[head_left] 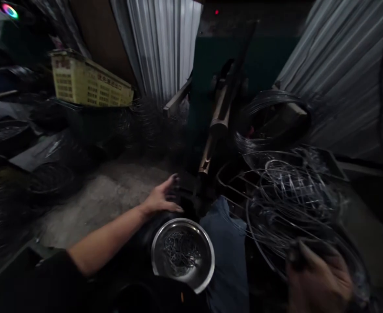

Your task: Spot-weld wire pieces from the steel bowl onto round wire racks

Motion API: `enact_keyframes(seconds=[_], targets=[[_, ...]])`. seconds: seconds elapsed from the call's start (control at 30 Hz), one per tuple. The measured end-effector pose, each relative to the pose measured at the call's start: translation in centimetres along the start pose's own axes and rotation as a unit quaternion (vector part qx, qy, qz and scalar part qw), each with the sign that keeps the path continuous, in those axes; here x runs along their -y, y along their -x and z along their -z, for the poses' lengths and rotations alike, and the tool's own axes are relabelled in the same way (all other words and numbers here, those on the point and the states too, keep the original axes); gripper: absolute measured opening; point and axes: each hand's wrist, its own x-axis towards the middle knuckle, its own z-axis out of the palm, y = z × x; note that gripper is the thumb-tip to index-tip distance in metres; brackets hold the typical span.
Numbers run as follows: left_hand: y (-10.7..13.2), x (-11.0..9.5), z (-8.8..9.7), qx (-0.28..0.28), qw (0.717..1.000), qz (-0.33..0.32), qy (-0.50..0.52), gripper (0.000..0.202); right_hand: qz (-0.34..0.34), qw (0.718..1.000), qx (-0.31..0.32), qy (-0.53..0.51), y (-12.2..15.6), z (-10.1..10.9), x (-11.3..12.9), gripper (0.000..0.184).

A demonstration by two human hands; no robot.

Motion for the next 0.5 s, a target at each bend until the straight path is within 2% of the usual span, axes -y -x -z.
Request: enact_keyframes(seconds=[0.07,0.1,0.17,0.23,0.33,0.37,0.43,0.5], targets=[[-1.7,-0.4,-2.8,0.049,0.997,-0.059,-0.005,0.133,-0.032,0.996,0.051,-0.063,0.9,-2.8,-0.5,0.032],[-2.4,-0.3,-3.7,0.052,0.996,-0.079,-0.007,0.13,-0.041,0.993,0.083,-0.067,0.7,-4.0,-1.0,0.033],[-4.0,0.6,-4.3,0.013,0.994,-0.112,-0.002,0.106,-0.034,0.988,0.153,-0.014,-0.5,-5.9,-2.4,0.035],[-5.5,2.0,-3.9,-0.015,0.993,-0.12,-0.012,0.098,-0.018,0.979,0.199,0.043,-2.2,-7.1,-4.2,0.037],[-7.5,3.8,-2.7,-0.079,0.985,-0.125,-0.088,0.116,-0.019,0.965,0.241,0.104,-3.9,-8.0,-6.5,0.041],[-8.0,4.2,-2.4,-0.084,0.981,-0.126,-0.118,0.124,-0.018,0.961,0.25,0.114,-4.2,-8.2,-6.9,0.041],[-8.9,4.3,-1.9,-0.05,0.978,-0.13,-0.157,0.132,-0.017,0.955,0.273,0.117,-4.2,-8.6,-7.2,0.041],[-9.4,4.0,-1.7,0.003,0.976,-0.143,-0.161,0.128,-0.02,0.954,0.282,0.101,-4.0,-9.1,-6.9,0.041]])
